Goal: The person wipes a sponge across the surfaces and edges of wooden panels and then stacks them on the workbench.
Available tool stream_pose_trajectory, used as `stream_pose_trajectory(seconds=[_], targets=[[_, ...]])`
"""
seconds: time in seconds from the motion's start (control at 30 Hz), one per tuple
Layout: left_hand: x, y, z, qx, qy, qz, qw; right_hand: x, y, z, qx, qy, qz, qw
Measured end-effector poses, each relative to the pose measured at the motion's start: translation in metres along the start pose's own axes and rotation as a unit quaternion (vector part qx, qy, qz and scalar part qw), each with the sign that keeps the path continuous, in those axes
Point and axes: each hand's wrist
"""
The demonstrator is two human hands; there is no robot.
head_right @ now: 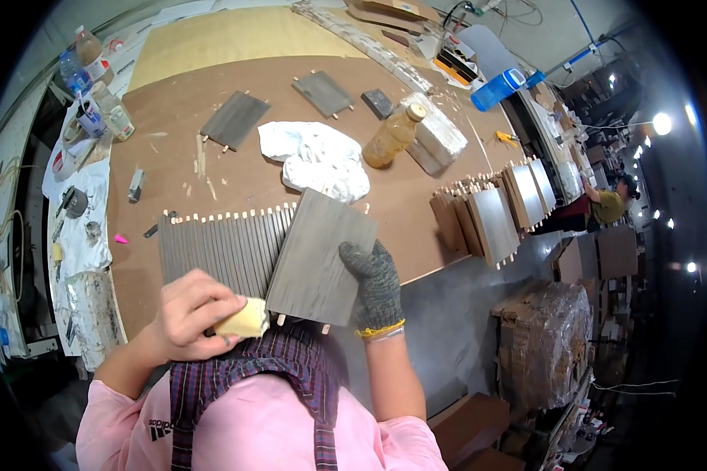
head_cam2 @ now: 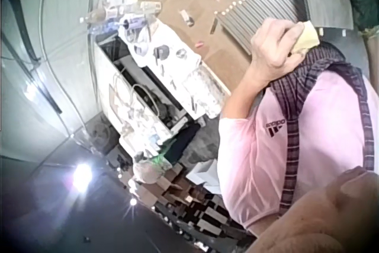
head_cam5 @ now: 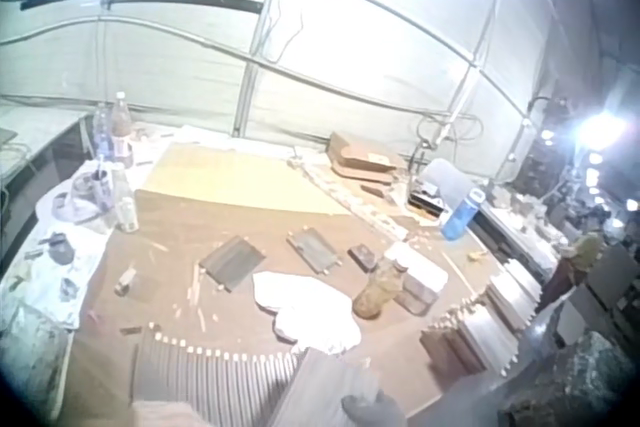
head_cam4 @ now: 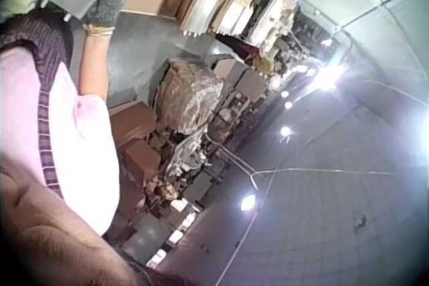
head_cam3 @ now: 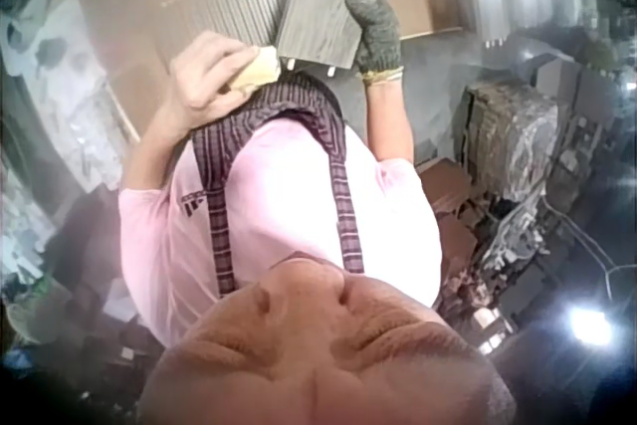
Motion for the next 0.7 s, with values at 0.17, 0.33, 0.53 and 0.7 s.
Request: stream_pose_trajectory(seconds=[0.17,0.33,0.53,0.7], targets=[[-0.008,-0.005,0.001,-0.005,-0.027,-0.019,0.999,0.014,-0.02,-0.005,0.02,0.003,-0.005,1.0],[-0.002,-0.01,0.004,-0.04,-0.056,-0.064,0.996,0.012,-0.019,-0.006,0.079,0.02,0.035,0.996],[-0.002,-0.001,0.006,-0.154,-0.139,-0.096,0.973,0.008,-0.01,-0.018,0.18,-0.003,0.054,0.982],[0.003,0.013,0.005,-0.198,-0.143,-0.093,0.965,0.009,0.005,-0.032,0.217,-0.031,0.113,0.969]])
Point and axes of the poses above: each hand's wrist, its own x-axis towards the middle knuckle, its own y-axis out of the palm, z = x × y
